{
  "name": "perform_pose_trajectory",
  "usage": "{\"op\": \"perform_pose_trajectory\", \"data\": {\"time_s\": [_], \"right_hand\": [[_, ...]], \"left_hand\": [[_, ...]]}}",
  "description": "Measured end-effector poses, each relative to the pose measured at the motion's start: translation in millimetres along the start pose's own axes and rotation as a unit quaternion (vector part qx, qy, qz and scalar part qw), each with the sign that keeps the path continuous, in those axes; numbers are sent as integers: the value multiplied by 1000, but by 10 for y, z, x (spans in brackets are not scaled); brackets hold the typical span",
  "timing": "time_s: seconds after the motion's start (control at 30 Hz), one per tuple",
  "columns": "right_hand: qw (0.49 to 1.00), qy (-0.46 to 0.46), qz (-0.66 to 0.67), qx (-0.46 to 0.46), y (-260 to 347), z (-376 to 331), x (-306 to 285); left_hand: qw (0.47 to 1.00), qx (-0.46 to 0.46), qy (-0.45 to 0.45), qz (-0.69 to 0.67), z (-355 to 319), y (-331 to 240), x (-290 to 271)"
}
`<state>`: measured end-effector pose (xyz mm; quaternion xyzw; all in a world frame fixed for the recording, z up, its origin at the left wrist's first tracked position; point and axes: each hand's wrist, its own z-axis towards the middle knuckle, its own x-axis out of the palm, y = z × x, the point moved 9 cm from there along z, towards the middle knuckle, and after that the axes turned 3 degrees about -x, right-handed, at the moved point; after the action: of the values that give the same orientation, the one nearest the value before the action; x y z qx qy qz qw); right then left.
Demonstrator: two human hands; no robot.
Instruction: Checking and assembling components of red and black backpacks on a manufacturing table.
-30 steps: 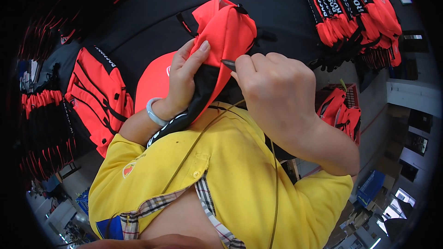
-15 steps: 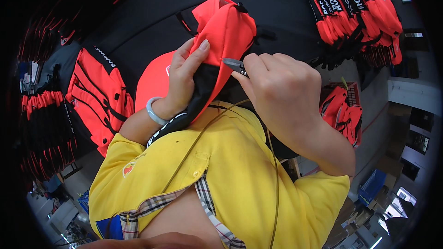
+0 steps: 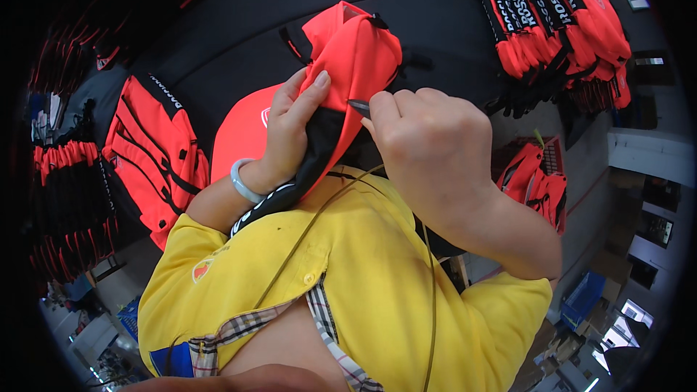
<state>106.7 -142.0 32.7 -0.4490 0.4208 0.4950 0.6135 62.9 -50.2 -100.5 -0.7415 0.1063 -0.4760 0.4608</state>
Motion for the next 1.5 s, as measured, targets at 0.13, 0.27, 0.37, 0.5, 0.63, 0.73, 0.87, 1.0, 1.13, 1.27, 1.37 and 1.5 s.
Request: {"op": "perform_pose_trajectory", "data": {"time_s": [0.13, 0.27, 0.37, 0.5, 0.63, 0.73, 0.87, 1.0, 1.13, 1.27, 1.37, 1.5], "right_hand": [[999, -16, 27, 7, -54, -23, 34], [996, -57, 52, 36, -154, -96, 12], [994, -78, 68, 30, -162, -99, -16], [995, -55, 74, 29, -140, -68, 27], [996, -36, 72, 29, -131, -53, 53], [998, -20, 63, 24, -115, -28, 54], [998, -14, 52, 14, -110, 17, 13], [999, 18, 47, -3, -87, 66, 50], [998, -13, 60, -1, -130, 47, 66], [991, -85, 93, 37, -275, 0, 52], [872, -24, 417, 254, -556, -117, 389], [803, -6, 555, 216, -421, -13, 605]], "left_hand": [[1000, -6, -11, -10, 7, 9, -13], [1000, 1, -4, -11, 12, -15, -11], [1000, 3, -1, -9, 25, -19, -10], [1000, -1, 0, -11, 39, -2, -15], [1000, -6, -6, -5, 39, 9, -24], [1000, -7, -4, -9, 27, -5, -12], [1000, -8, -12, 1, 13, -22, 5], [1000, -4, -1, -9, 17, -30, 19], [1000, -9, -2, -10, 21, -68, 14], [1000, -11, -4, -18, 23, -53, -48], [1000, -9, -3, -5, 40, -53, -53], [1000, -5, 4, -10, 70, -39, -62]]}}
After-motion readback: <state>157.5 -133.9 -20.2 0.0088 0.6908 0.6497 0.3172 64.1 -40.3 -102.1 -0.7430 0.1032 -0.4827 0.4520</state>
